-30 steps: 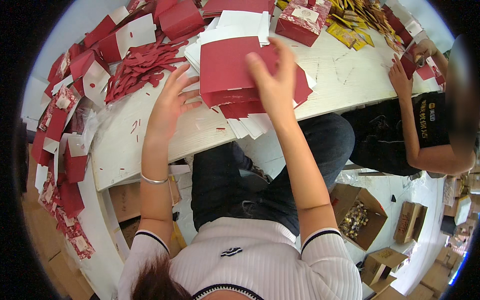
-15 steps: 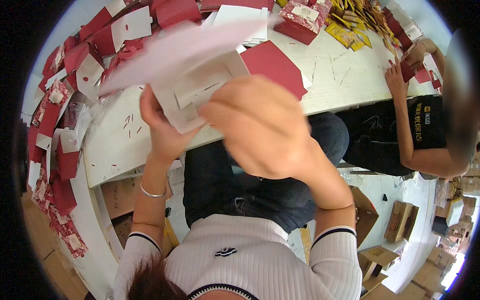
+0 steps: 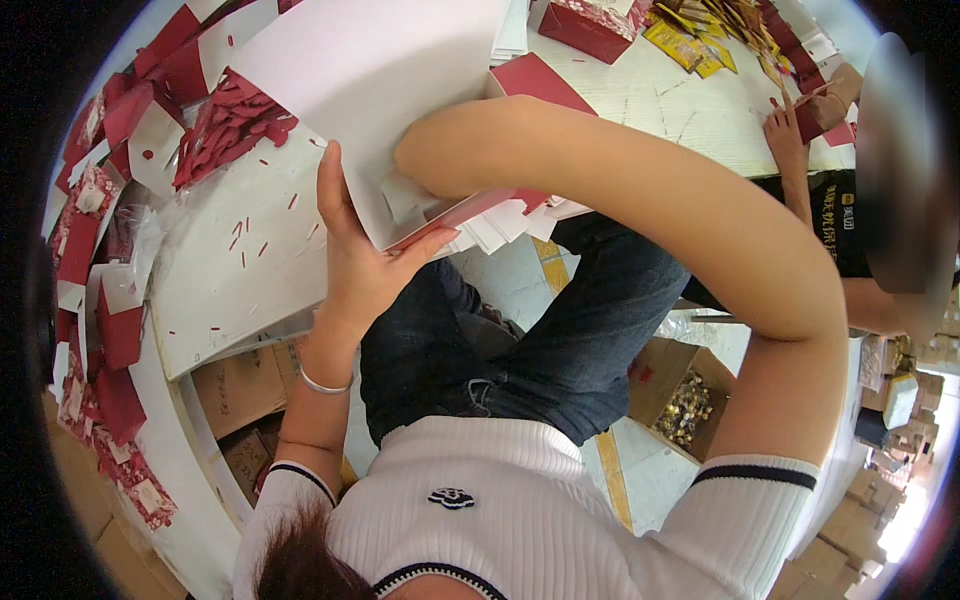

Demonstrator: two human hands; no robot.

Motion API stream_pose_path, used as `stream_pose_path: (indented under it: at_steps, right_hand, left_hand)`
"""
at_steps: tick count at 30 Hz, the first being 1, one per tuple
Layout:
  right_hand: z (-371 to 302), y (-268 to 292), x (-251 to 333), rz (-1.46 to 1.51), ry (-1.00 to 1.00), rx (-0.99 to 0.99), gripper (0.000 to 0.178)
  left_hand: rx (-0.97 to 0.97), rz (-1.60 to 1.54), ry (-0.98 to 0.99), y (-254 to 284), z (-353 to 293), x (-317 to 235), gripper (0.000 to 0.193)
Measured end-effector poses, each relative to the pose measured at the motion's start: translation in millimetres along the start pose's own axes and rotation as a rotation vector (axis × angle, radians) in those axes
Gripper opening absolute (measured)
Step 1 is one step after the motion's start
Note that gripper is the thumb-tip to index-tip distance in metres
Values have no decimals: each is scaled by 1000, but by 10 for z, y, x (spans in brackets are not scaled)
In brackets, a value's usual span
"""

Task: The person folds red paper boxes and inserts them into patterned sleeves, then seals the packages with stickers. The person repeats this process for multiple units, stacking the finished packages on the table.

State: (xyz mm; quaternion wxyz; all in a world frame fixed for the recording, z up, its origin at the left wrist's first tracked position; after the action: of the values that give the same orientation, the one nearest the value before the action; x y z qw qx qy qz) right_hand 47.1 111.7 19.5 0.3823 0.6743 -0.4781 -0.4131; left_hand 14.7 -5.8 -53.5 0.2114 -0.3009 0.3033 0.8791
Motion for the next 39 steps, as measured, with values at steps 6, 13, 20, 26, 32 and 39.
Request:
stream_pose_path:
  at_steps: [6,13,20,26,32,39]
  right_hand:
    - [148,36,88,-62,-33,174,17]
    - [92,87,-3,-5,-37,259,21]
    - [-618,443,-401,978,-44,-113,49]
    - [-751,-160,-329,2134,458,-264,109]
    - [-279,-179,112,2287,94,-459,26]
    - [62,-268,637,2198,59,-670,18]
  left_hand:
    - [2,-109,92,-12,-41,81,111]
    - [-9,-241,91,-47,-3,69,113]
    - [-150,-235,189,188,9,106,82]
    - [-388,220,-574,654,198,21,42]
    - [-262,547,-311,1070,129,-85,49]
    - [-388,-813,585,776,-344,-254,61]
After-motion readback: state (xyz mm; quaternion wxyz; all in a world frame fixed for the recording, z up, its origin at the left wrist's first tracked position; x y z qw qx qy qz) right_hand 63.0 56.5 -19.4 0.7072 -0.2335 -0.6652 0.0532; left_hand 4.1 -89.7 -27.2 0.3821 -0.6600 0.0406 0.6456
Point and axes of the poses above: each hand's wrist, its own z-axis towards the middle knuckle, its own y-axis out of the back of the hand, x = y × z, the point moved 3 cm from there along z, towards the middle knuckle, and after that the axes turned 5 degrees about -z, right-handed, at the moved point
